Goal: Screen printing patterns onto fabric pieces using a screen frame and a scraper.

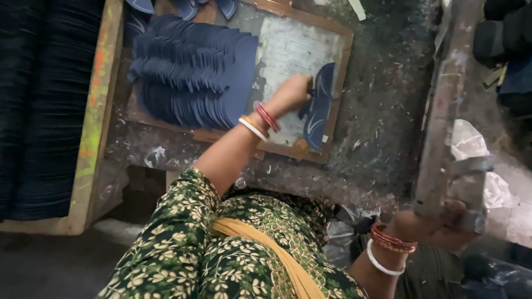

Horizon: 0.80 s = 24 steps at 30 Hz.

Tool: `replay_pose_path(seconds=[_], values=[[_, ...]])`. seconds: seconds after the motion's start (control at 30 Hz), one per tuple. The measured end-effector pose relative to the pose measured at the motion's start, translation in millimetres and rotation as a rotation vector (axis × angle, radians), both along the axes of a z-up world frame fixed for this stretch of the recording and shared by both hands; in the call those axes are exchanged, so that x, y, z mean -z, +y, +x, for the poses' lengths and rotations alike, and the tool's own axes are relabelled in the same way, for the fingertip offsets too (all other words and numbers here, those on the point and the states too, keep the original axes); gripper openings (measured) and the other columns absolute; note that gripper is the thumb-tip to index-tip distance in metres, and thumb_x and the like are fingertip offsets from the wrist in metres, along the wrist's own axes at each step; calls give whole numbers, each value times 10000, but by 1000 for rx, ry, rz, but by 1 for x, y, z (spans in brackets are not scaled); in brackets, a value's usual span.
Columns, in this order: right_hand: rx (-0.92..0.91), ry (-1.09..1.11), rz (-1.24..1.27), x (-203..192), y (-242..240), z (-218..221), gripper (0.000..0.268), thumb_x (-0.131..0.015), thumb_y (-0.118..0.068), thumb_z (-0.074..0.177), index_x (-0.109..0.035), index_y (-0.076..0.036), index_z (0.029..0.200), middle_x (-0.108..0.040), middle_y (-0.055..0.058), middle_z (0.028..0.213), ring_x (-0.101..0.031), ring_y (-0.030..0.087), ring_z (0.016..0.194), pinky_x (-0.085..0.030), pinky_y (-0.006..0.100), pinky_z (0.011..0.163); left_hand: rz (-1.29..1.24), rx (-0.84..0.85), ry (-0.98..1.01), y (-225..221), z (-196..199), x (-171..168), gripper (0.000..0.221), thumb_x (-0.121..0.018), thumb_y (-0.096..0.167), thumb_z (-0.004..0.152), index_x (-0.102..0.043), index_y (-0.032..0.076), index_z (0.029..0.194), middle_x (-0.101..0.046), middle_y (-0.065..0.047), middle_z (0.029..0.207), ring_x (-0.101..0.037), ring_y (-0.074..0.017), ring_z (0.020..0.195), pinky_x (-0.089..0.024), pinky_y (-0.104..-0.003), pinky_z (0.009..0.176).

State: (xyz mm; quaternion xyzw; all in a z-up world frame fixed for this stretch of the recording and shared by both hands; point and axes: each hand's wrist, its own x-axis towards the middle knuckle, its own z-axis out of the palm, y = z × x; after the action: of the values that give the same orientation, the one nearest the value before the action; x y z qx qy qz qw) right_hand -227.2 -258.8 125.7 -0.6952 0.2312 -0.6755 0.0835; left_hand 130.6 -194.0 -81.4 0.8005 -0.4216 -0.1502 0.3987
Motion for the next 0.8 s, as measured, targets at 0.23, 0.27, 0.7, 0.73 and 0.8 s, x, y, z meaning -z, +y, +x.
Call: replay_pose_path(seconds=[0.23, 0.27, 0.7, 0.73, 0.8], values=[[92, -15, -21, 5, -27, -25, 278, -690, -176, 1098, -612, 70, 994, -622, 133, 907, -525, 229, 773, -407, 383, 646, -519, -637, -15, 145, 65, -97, 482, -729, 296, 962, -552, -40, 1259, -660, -213, 1070, -661, -374, 999, -528, -441, 885], [76, 27, -93, -5, -19, -16, 301, -652, -191, 1119, -591, 78, 999, -619, 150, 923, -538, 246, 803, -441, 416, 689, -327, -519, -337, 169, 48, -111, 485, -730, 285, 950, -580, -15, 1300, -644, -227, 1207, -594, -387, 1149, -422, -476, 1014], [268, 173, -107, 16, -30, -41, 353, -624, -240, 1186, -614, 112, 1162, -636, 230, 1054, -612, 316, 934, -497, 488, 803, 62, 147, -577, 80, -93, -42, 450, -626, 118, 834, -649, -17, 1262, -578, -176, 1415, -490, -393, 1344, -369, -505, 1143], [281, 176, -111, 8, -25, -35, 353, -624, -240, 1186, -614, 112, 1162, -636, 230, 1054, -612, 316, 934, -497, 488, 803, 53, 158, -576, 63, -84, -42, 450, -626, 118, 834, -649, -17, 1262, -578, -176, 1415, -490, -393, 1344, -369, -505, 1143], [75, 123, -75, -8, -17, -23, 349, -614, -243, 1168, -601, 102, 1115, -653, 211, 986, -628, 319, 876, -490, 451, 735, -146, 106, -382, 29, -66, -42, 330, -617, 124, 939, -667, -24, 1229, -577, -201, 1406, -499, -397, 1365, -402, -472, 1160]])
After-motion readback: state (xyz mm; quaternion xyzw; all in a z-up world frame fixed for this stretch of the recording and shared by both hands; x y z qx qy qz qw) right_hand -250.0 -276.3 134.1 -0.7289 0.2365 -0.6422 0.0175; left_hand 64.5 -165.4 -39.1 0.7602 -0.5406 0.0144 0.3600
